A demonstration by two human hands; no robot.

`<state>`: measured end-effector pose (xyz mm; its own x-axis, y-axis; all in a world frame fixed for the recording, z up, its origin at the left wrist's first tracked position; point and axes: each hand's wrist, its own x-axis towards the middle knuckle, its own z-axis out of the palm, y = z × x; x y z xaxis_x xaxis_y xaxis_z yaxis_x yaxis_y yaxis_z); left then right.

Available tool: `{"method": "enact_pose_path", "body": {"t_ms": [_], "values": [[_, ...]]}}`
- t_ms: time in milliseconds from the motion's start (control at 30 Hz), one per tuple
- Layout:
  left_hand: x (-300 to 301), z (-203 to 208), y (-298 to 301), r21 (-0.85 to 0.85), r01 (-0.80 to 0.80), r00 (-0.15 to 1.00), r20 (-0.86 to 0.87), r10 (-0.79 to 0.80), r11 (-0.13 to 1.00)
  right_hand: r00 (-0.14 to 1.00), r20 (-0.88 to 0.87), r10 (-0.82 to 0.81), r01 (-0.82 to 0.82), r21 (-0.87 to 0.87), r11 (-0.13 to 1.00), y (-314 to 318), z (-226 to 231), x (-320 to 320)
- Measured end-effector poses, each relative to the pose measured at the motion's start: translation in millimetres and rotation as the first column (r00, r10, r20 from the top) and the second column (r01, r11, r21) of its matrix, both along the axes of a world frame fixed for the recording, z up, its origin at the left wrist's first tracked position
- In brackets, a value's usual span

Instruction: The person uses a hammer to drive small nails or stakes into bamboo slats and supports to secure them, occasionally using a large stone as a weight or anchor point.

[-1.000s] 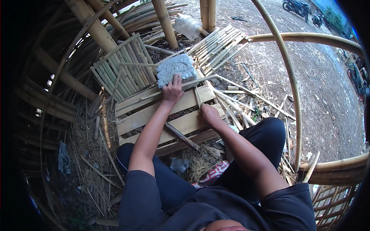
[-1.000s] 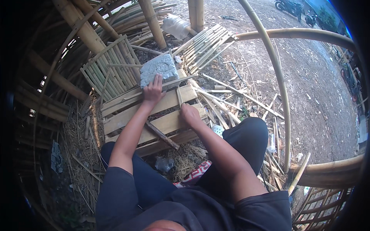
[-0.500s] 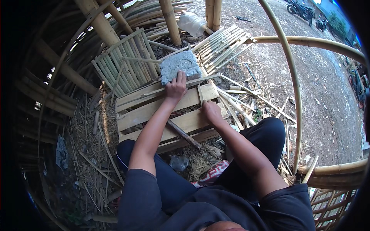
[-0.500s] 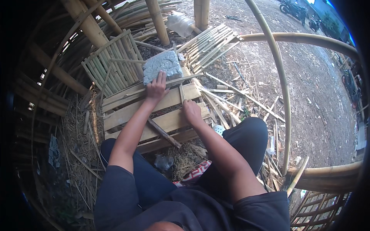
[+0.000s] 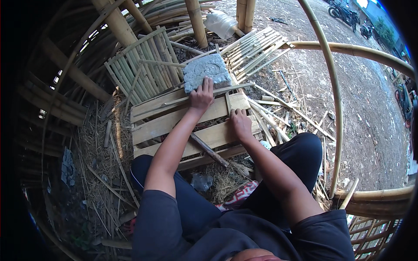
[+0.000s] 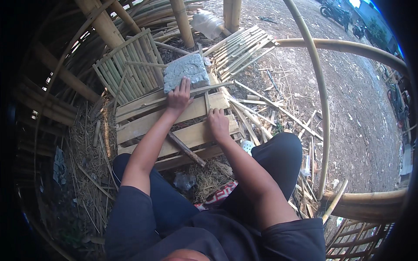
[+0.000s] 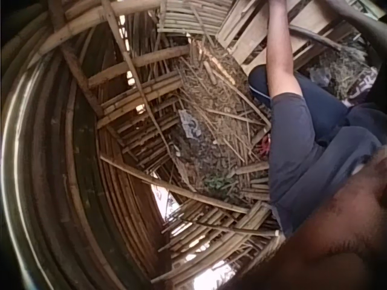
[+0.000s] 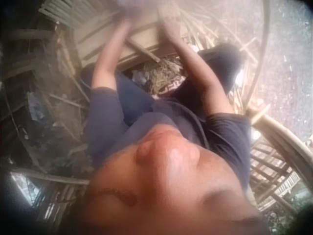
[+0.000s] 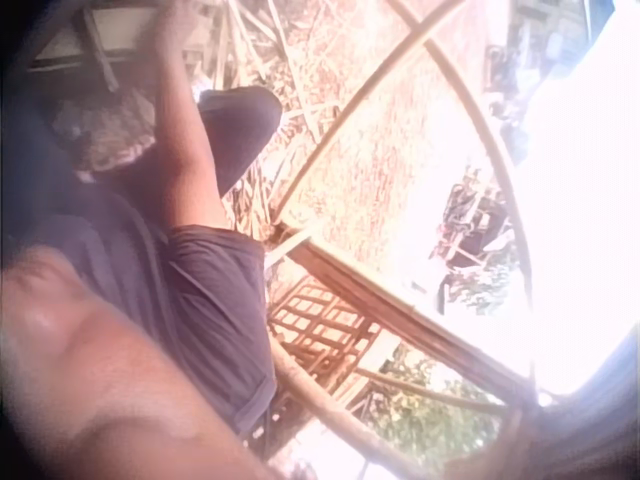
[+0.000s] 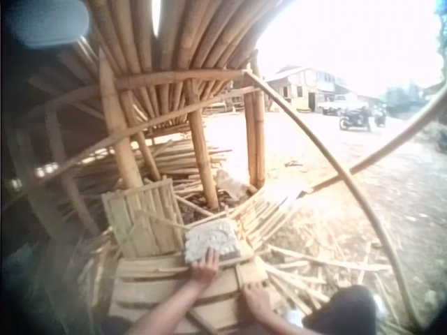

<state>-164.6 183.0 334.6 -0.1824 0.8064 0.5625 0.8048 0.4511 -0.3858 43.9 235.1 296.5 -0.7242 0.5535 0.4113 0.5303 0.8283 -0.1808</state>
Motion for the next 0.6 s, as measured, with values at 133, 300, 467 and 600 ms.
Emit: {"method": "enact_pose_path", "body": {"t_ms": [133, 300, 467, 600], "values": [[0.7, -1.8, 2.0, 0.014, -0.010, 1.000, 0.003, 0.010, 1.000, 1.000, 0.006, 0.005, -0.005, -0.091, 0.996, 2.0, 7.6, 2.2], [0.9, -2.4, 4.5, 0.032, -0.021, 0.999, 0.034, 0.020, 0.999, 0.999, 0.023, 0.030, -0.024, -0.208, 0.978, 5.0, 15.5, 4.6], [0.8, -2.7, 1.9, 0.025, 0.001, 0.998, 0.057, -0.002, 1.000, 0.999, 0.014, 0.044, -0.038, -0.299, 0.953, 3.8, 23.4, 7.6], [1.7, -5.4, -0.6, 0.023, 0.007, 0.998, 0.070, -0.009, 1.000, 0.999, 0.025, 0.025, -0.016, -0.334, 0.943, 6.4, 22.9, 8.2]]}}
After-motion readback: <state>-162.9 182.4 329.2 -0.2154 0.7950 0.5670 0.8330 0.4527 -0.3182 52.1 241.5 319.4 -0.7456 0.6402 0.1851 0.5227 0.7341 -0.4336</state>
